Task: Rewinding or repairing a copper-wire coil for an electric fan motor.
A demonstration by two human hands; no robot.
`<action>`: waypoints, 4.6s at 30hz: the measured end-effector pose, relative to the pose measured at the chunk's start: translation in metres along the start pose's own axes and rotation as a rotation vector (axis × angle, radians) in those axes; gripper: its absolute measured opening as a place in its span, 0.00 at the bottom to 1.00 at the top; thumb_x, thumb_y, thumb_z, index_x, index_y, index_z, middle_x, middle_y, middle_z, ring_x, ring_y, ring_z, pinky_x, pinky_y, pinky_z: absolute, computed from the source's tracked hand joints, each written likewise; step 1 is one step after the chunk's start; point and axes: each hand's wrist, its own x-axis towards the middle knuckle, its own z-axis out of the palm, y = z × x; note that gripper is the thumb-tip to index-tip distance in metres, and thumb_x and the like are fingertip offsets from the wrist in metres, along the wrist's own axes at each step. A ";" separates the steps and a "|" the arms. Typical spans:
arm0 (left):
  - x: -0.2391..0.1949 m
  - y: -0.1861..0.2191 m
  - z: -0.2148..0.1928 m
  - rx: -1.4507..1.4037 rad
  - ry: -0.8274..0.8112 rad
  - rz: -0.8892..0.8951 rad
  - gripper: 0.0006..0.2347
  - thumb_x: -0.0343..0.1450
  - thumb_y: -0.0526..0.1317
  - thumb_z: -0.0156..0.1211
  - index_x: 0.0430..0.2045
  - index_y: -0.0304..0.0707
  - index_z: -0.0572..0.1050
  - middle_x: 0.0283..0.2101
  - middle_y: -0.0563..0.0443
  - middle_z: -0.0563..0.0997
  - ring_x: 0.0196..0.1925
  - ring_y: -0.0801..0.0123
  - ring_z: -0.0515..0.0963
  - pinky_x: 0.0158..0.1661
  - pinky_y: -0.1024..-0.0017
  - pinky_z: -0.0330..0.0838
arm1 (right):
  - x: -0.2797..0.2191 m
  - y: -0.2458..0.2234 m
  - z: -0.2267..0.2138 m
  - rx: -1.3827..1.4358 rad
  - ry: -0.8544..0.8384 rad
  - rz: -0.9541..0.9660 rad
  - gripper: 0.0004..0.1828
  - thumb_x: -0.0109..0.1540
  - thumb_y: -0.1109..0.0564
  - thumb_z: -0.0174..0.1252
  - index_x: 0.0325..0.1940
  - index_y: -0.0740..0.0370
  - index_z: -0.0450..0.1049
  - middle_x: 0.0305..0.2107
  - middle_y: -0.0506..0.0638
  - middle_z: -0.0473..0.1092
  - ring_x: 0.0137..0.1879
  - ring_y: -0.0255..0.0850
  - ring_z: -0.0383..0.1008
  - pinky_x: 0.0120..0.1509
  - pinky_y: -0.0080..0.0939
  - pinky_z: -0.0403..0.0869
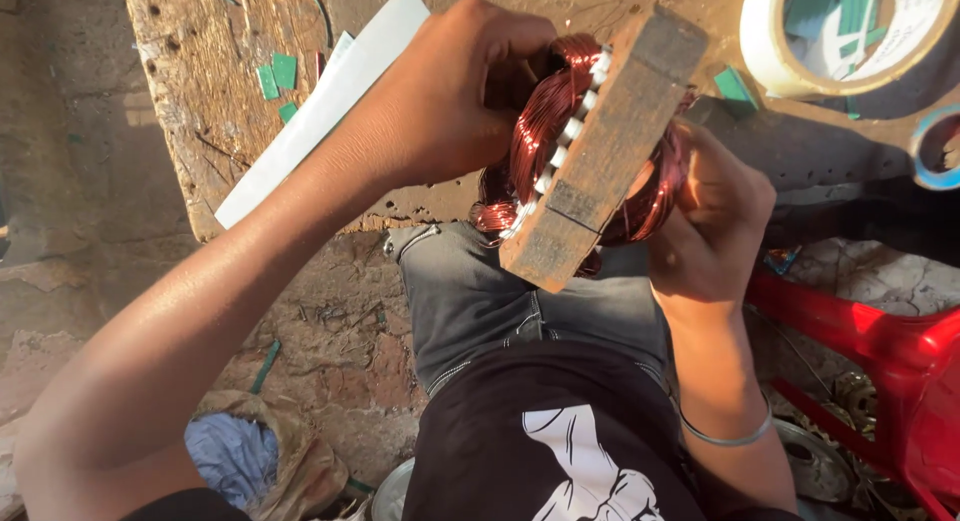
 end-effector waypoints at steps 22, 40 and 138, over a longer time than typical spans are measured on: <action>-0.008 0.005 -0.008 -0.123 -0.118 -0.039 0.12 0.66 0.30 0.73 0.41 0.27 0.79 0.37 0.47 0.86 0.40 0.79 0.84 0.41 0.76 0.83 | 0.011 0.013 -0.015 -0.677 -0.240 -0.599 0.23 0.57 0.64 0.67 0.56 0.72 0.72 0.50 0.68 0.74 0.39 0.48 0.81 0.42 0.40 0.78; -0.003 0.000 -0.017 -0.138 -0.137 0.132 0.11 0.71 0.32 0.70 0.46 0.28 0.80 0.41 0.47 0.87 0.42 0.73 0.87 0.44 0.73 0.83 | -0.001 0.014 -0.010 -0.511 -0.301 -0.388 0.34 0.62 0.45 0.77 0.64 0.61 0.71 0.54 0.51 0.77 0.54 0.38 0.83 0.59 0.35 0.79; -0.020 0.015 0.008 0.195 0.254 0.045 0.11 0.64 0.35 0.74 0.37 0.34 0.83 0.36 0.43 0.87 0.38 0.64 0.89 0.43 0.69 0.81 | 0.104 -0.039 -0.113 -1.419 -0.282 -0.600 0.17 0.56 0.56 0.76 0.48 0.59 0.84 0.29 0.49 0.71 0.35 0.43 0.72 0.39 0.42 0.69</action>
